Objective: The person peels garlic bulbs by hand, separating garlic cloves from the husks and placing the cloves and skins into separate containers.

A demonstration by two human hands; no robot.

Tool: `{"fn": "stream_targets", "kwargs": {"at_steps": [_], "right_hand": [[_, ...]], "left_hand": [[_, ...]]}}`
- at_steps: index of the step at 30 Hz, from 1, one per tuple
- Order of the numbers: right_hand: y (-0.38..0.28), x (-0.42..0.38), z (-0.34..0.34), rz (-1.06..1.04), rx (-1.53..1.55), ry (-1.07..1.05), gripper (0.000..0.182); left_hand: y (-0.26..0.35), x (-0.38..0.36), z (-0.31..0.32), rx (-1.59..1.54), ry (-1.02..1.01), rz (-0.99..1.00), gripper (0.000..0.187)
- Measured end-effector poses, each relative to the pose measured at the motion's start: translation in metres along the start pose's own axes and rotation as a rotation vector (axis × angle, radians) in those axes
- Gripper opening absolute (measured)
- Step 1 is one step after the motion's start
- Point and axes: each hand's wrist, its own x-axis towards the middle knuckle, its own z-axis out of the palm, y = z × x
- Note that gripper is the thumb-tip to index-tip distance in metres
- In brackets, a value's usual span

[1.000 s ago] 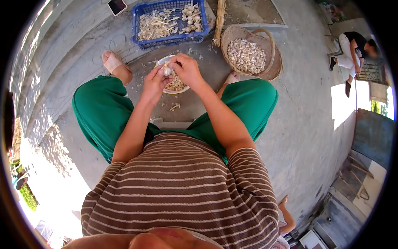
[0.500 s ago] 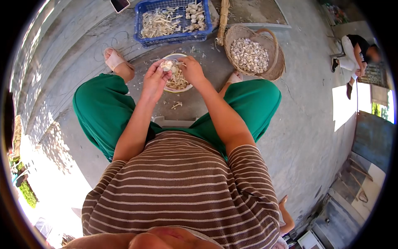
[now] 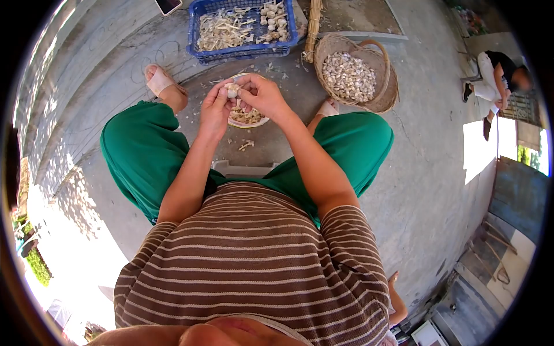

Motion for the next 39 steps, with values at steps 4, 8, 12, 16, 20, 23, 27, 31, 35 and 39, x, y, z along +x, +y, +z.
{"fn": "stream_targets", "kwargs": {"at_steps": [4, 8, 12, 16, 20, 23, 27, 31, 35, 39], "right_hand": [[-0.009, -0.006, 0.005, 0.021, -0.154, -0.006, 0.023], [-0.011, -0.007, 0.007, 0.019, -0.259, 0.030, 0.023], [-0.016, -0.011, 0.008, -0.026, -0.365, 0.070, 0.024], [-0.020, -0.012, 0.009, 0.040, -0.304, 0.066, 0.027], [-0.021, -0.012, 0.011, 0.101, -0.253, 0.048, 0.028], [-0.013, -0.013, 0.015, 0.071, -0.183, 0.052, 0.024], [-0.003, -0.013, 0.024, 0.056, -0.322, 0.103, 0.020], [0.020, -0.008, 0.023, -0.088, -0.492, 0.240, 0.019], [0.005, -0.011, 0.019, 0.060, -0.142, 0.181, 0.022], [0.005, -0.010, 0.017, 0.087, 0.382, 0.100, 0.024]], "left_hand": [[0.000, 0.000, -0.005, 0.085, -0.010, -0.018, 0.031], [0.002, -0.003, -0.001, 0.194, 0.001, -0.012, 0.033], [0.006, -0.008, 0.005, 0.329, -0.030, 0.029, 0.034], [0.008, -0.006, 0.004, 0.435, -0.021, 0.049, 0.032], [0.001, 0.001, -0.005, 0.672, -0.062, 0.218, 0.029], [0.008, -0.003, 0.003, 0.869, -0.083, 0.370, 0.027], [0.007, -0.007, 0.008, 0.959, -0.047, 0.360, 0.026], [0.004, -0.008, 0.010, 0.981, -0.029, 0.454, 0.024], [0.000, -0.005, 0.008, 0.848, -0.012, 0.403, 0.023], [0.006, -0.001, 0.003, 0.450, -0.010, 0.205, 0.025]]}}
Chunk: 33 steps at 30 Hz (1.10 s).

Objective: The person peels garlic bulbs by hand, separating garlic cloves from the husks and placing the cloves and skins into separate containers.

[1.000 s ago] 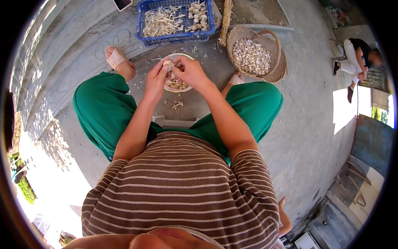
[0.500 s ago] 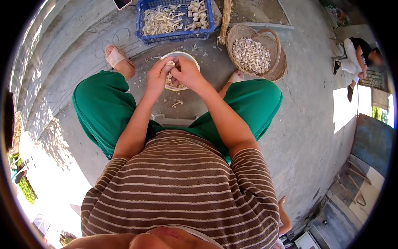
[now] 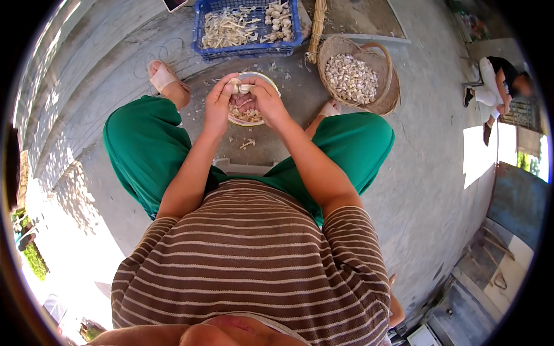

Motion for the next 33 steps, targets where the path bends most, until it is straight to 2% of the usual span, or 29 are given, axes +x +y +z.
{"fn": "stream_targets", "kwargs": {"at_steps": [2, 5, 7, 8, 10, 13, 16, 17, 21, 22, 23, 24, 26, 28, 33], "right_hand": [[-0.006, -0.002, 0.001, 0.029, 0.162, -0.105, 0.023], [-0.001, 0.000, -0.002, -0.010, 0.069, -0.100, 0.025], [0.001, 0.000, -0.002, -0.025, 0.073, -0.090, 0.024], [0.001, 0.000, -0.002, -0.041, 0.076, -0.081, 0.024], [-0.002, -0.002, 0.003, -0.069, 0.103, -0.076, 0.022], [0.003, 0.000, 0.004, -0.109, 0.121, -0.044, 0.020], [0.010, 0.002, -0.002, -0.159, 0.059, 0.012, 0.020], [0.011, 0.003, -0.005, -0.196, 0.006, 0.042, 0.021], [0.007, 0.003, -0.005, -0.214, -0.056, 0.072, 0.019], [0.007, 0.003, -0.004, -0.243, -0.180, 0.112, 0.019], [0.007, 0.002, -0.003, -0.271, -0.303, 0.153, 0.019], [0.004, 0.001, -0.001, -0.270, -0.303, 0.154, 0.019], [-0.002, -0.002, 0.003, -0.374, -0.554, 0.108, 0.019], [-0.011, -0.006, 0.005, -0.316, -0.513, 0.066, 0.018], [-0.014, -0.006, -0.007, -0.175, -0.277, -0.033, 0.017]], "left_hand": [[0.001, 0.001, -0.001, -0.063, 0.000, -0.046, 0.026], [0.002, 0.002, -0.001, -0.087, 0.003, -0.065, 0.029], [0.000, 0.003, -0.001, -0.282, 0.008, -0.138, 0.030], [-0.001, 0.005, -0.001, -0.282, 0.008, -0.138, 0.030], [-0.005, 0.007, -0.002, -0.559, 0.058, -0.178, 0.031], [-0.005, 0.007, -0.001, -0.648, 0.115, -0.254, 0.029], [-0.002, 0.005, -0.003, -0.789, 0.082, -0.324, 0.025], [-0.001, 0.004, -0.002, -0.788, 0.082, -0.324, 0.025], [0.005, 0.001, 0.007, -0.444, 0.029, -0.305, 0.018], [0.004, 0.001, 0.009, -0.313, 0.028, -0.306, 0.016], [0.003, 0.002, 0.008, -0.313, 0.028, -0.307, 0.016], [0.002, 0.003, 0.008, -0.297, 0.041, -0.306, 0.014], [-0.001, 0.004, 0.006, -0.284, 0.052, -0.304, 0.011], [0.000, 0.006, 0.005, -0.195, -0.016, -0.257, 0.010], [0.010, 0.006, 0.008, -0.251, -0.044, -0.259, 0.008]]}}
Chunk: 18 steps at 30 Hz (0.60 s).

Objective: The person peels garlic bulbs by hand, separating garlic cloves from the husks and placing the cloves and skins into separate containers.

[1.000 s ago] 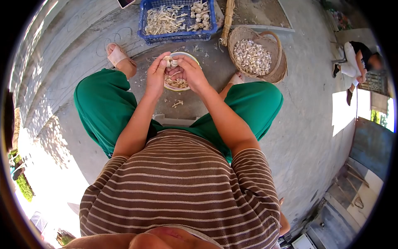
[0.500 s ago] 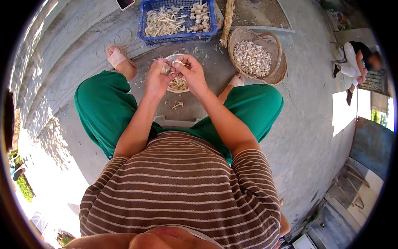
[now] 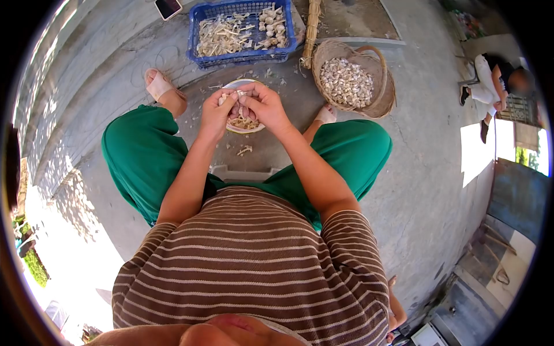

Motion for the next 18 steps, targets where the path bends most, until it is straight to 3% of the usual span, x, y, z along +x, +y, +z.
{"fn": "stream_targets", "kwargs": {"at_steps": [12, 17, 18], "right_hand": [[0.008, -0.007, -0.007, 0.129, 0.462, -0.068, 0.020], [0.014, -0.009, -0.016, 0.150, 0.582, 0.035, 0.018], [0.016, -0.007, -0.021, 0.155, 0.581, 0.145, 0.016]], "left_hand": [[-0.002, -0.002, 0.001, -0.229, 0.007, -0.101, 0.005], [-0.023, 0.005, -0.008, -0.096, 0.094, -0.150, 0.014], [-0.026, 0.005, -0.010, -0.095, 0.097, -0.145, 0.014]]}}
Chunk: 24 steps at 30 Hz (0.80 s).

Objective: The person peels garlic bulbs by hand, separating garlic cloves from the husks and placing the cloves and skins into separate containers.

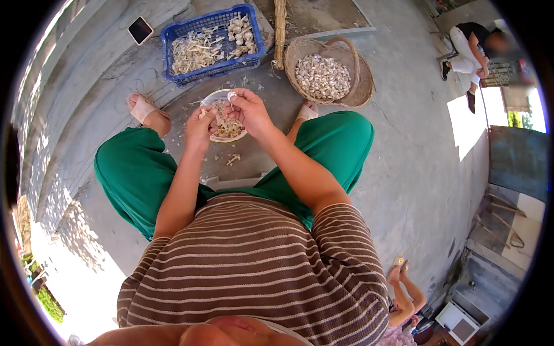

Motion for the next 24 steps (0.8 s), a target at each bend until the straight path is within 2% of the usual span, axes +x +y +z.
{"fn": "stream_targets", "kwargs": {"at_steps": [1, 3, 6, 7, 8, 9, 10, 11, 13, 14, 15, 17, 18, 20, 24], "right_hand": [[0.000, 0.002, -0.006, -0.025, 0.008, 0.109, 0.014], [-0.004, 0.004, -0.023, -0.034, 0.014, 0.159, 0.011], [-0.028, 0.012, -0.051, -0.307, 0.227, 0.386, 0.014], [-0.041, 0.012, -0.058, -0.431, 0.356, 0.448, 0.017], [-0.052, 0.010, -0.063, -0.425, 0.355, 0.448, 0.017], [-0.065, 0.008, -0.061, -0.416, 0.435, 0.505, 0.020], [-0.070, 0.009, -0.057, -0.404, 0.516, 0.561, 0.023], [-0.066, 0.009, -0.052, -0.394, 0.515, 0.555, 0.023], [-0.053, 0.001, -0.043, -0.278, 0.076, 0.368, 0.024], [-0.042, 0.000, -0.036, -0.293, -0.066, 0.272, 0.022], [-0.032, -0.001, -0.028, -0.283, -0.068, 0.270, 0.022], [-0.017, -0.003, -0.013, -0.258, -0.320, 0.018, 0.019], [-0.014, -0.004, -0.006, -0.255, -0.315, 0.014, 0.019], [-0.009, -0.005, 0.008, -0.235, -0.560, -0.079, 0.019], [-0.001, -0.002, 0.021, -0.271, -0.614, -0.111, 0.016]], "left_hand": [[-0.004, -0.001, -0.002, 0.051, 0.039, 0.002, 0.018], [-0.010, -0.001, -0.004, 0.098, 0.071, 0.006, 0.023], [-0.013, 0.000, 0.000, 0.019, 0.105, -0.020, 0.026], [-0.010, -0.001, 0.001, -0.083, 0.043, -0.046, 0.023], [-0.008, -0.002, 0.001, -0.186, -0.017, -0.068, 0.020], [-0.008, -0.001, 0.000, -0.188, -0.011, -0.065, 0.020], [-0.008, 0.000, 0.001, -0.193, -0.088, -0.072, 0.020], [-0.009, -0.001, 0.001, -0.197, -0.163, -0.078, 0.021], [0.002, -0.007, 0.010, -0.259, -0.195, -0.094, 0.022], [0.005, -0.010, 0.013, -0.266, -0.234, -0.067, 0.023], [0.005, -0.012, 0.014, -0.271, -0.273, -0.042, 0.024], [0.004, -0.011, 0.013, -0.263, -0.258, -0.034, 0.025], [0.003, -0.009, 0.011, -0.250, -0.252, -0.025, 0.027], [-0.007, -0.001, 0.003, -0.217, -0.222, 0.003, 0.029], [0.001, -0.009, 0.018, -0.149, -0.165, 0.091, 0.035]]}}
